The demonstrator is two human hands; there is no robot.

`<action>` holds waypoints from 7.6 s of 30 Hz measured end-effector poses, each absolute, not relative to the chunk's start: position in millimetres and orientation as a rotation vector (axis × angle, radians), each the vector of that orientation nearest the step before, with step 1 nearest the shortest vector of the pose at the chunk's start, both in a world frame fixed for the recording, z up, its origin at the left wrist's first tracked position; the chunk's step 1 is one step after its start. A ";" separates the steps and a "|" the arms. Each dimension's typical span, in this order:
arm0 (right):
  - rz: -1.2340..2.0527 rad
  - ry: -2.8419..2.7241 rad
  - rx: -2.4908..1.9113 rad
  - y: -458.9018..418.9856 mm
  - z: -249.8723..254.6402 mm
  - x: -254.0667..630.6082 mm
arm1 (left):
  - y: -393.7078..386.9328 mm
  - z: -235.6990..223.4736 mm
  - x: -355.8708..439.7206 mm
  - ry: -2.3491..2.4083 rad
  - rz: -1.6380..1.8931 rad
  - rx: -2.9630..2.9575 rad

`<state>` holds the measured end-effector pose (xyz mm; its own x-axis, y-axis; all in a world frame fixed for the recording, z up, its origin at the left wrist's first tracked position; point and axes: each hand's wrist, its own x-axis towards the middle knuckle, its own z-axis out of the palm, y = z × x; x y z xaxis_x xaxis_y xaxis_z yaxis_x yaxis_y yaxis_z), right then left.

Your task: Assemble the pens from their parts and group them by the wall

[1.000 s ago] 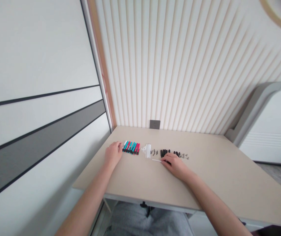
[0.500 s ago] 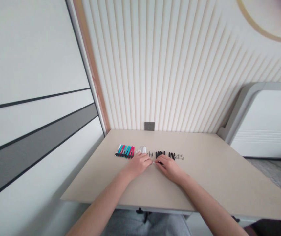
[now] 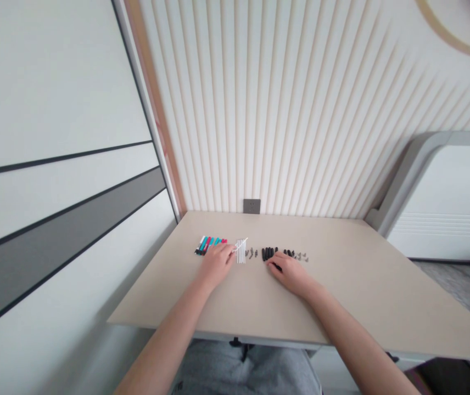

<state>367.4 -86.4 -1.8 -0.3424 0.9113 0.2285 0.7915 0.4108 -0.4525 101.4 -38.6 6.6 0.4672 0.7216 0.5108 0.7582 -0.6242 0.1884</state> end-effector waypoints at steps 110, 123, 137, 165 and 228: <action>0.420 -1.865 -1.381 -79.1 -16.6 350.6 | -61.0 -4.6 140.9 -0.998 -0.594 -2.794; 0.363 -2.124 -1.229 -88.7 -5.8 351.3 | -53.0 8.6 123.6 -1.279 -1.026 -2.515; 0.013 -2.491 -1.300 -96.3 0.8 342.4 | -53.8 9.2 126.2 -1.269 -1.015 -2.550; 0.013 -2.465 -1.353 -96.6 -2.6 333.9 | -52.0 2.2 125.8 -1.249 -0.948 -2.689; 0.235 -2.137 -1.279 -91.7 -6.5 341.4 | -45.5 -11.2 128.8 -0.953 -0.791 -2.824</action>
<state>341.4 -91.7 -6.5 -0.3309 0.8432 0.4236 0.7309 0.5129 -0.4501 128.8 -45.5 -11.2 0.6775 0.5507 0.4875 0.5804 -0.8075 0.1054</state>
